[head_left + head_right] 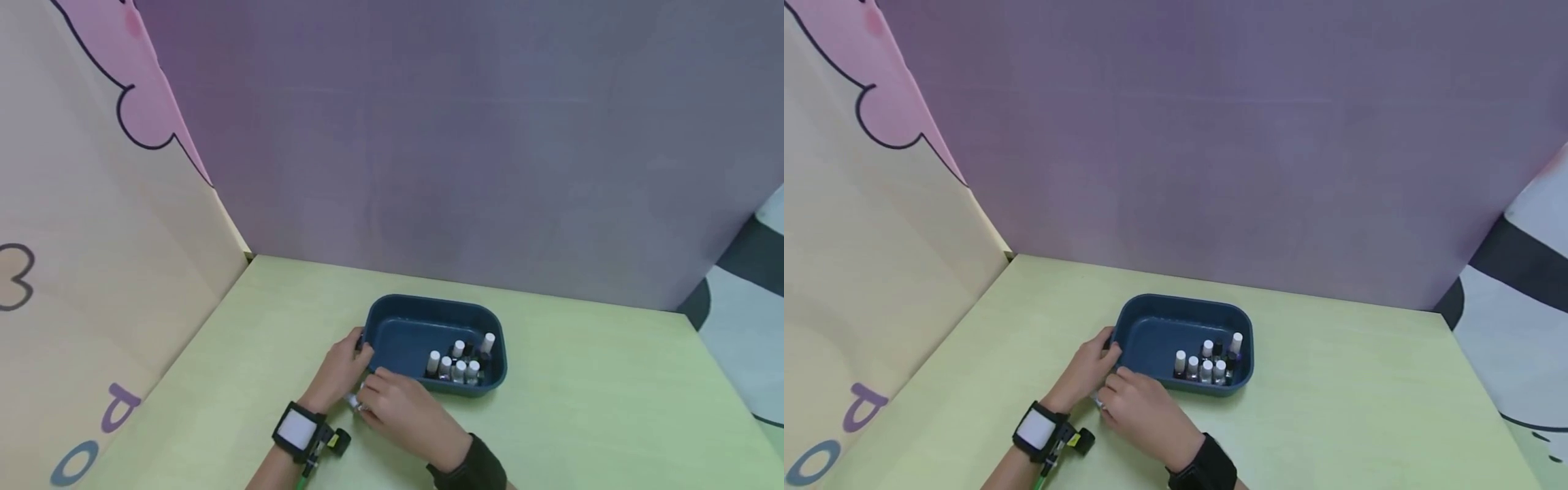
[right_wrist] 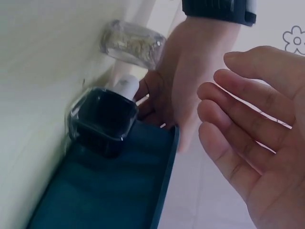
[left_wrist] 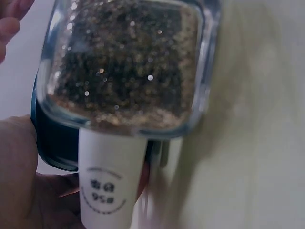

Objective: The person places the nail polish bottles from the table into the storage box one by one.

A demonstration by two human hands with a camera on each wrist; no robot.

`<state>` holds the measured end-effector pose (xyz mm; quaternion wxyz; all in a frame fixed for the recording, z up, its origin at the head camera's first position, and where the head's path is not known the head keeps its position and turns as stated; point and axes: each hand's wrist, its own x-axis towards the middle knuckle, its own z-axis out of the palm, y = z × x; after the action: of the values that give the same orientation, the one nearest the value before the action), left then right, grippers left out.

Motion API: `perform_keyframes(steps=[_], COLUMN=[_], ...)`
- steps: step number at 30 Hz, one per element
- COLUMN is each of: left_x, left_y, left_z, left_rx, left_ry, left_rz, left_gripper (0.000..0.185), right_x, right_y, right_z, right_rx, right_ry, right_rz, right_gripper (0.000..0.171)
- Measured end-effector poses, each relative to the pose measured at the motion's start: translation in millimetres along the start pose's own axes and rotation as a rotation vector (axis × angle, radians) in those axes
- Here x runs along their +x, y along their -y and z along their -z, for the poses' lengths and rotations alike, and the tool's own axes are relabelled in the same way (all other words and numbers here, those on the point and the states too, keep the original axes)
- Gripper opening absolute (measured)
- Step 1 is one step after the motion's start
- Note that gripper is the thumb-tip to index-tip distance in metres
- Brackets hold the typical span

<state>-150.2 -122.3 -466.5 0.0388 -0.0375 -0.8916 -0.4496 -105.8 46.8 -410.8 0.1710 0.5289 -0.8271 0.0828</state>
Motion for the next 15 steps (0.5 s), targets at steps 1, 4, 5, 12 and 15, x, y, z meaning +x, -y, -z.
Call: perform_keyframes(steps=[1, 4, 5, 12, 15], left_x=[0.4, 1.2, 1.4, 0.7, 0.0], left_y=[-0.4, -1.1, -1.2, -2.2, -2.0], left_z=[0.0, 0.3, 0.4, 0.7, 0.8], left_rx=[0.0, 0.0, 0.001, -0.005, 0.0], left_ry=[-0.002, -0.006, -0.006, -0.01, -0.011], left_rz=[-0.002, -0.007, -0.007, -0.015, -0.018], left_gripper=[0.042, 0.041, 0.04, 0.039, 0.039], right_x=[0, 1, 1, 0, 0], right_y=[1, 3, 4, 6, 6], right_z=[-1, -4, -5, -9, -12], right_rx=[0.0, -0.013, -0.019, 0.011, 0.013], right_ry=[0.002, 0.017, 0.026, 0.106, 0.121], right_rz=[0.004, 0.018, 0.025, 0.075, 0.086], right_gripper=[0.007, 0.006, 0.006, 0.009, 0.01])
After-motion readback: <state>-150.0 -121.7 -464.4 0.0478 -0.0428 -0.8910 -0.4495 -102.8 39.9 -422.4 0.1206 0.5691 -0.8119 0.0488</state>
